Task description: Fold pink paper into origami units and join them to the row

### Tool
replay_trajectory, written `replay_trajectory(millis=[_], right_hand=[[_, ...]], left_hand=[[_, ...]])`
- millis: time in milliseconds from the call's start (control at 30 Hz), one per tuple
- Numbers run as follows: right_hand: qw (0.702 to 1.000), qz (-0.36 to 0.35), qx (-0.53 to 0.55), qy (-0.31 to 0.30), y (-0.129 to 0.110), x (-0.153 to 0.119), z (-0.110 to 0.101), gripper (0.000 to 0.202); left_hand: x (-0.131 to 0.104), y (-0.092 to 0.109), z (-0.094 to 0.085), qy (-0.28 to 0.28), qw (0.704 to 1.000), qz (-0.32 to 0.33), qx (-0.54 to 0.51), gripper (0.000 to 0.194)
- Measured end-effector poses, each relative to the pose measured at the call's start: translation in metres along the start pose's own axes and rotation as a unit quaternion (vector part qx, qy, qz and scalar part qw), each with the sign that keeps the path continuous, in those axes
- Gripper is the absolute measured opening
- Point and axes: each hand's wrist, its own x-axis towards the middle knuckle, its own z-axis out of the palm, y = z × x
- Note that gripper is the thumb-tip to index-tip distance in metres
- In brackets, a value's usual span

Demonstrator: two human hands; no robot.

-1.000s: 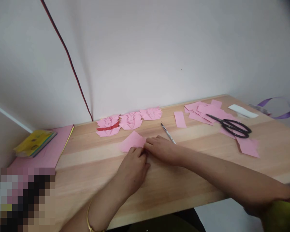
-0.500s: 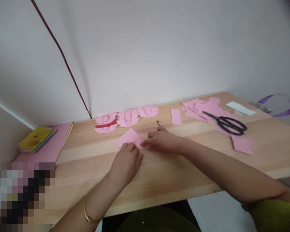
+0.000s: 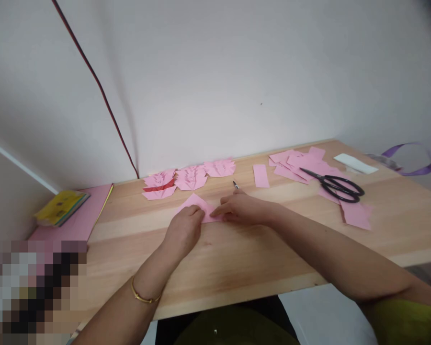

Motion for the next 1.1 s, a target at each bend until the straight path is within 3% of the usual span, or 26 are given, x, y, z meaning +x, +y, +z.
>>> replay_trajectory(millis=[600,933,1100], right_hand=[[0.998,-0.067,-0.003,-0.008,0.022,0.005,0.006,0.033],[0.995,-0.079,0.068,-0.007,0.027,0.005,0.004,0.03],[0.994,-0.071,0.087,0.009,0.023,0.004,0.001,0.025]], left_hand=[[0.004,-0.003,0.007,-0.043,0.999,0.005,-0.033,0.033],[0.001,-0.021,0.01,0.013,0.993,0.056,-0.104,0.034],[-0.001,-0.032,0.006,0.003,0.986,0.066,-0.155,0.036]])
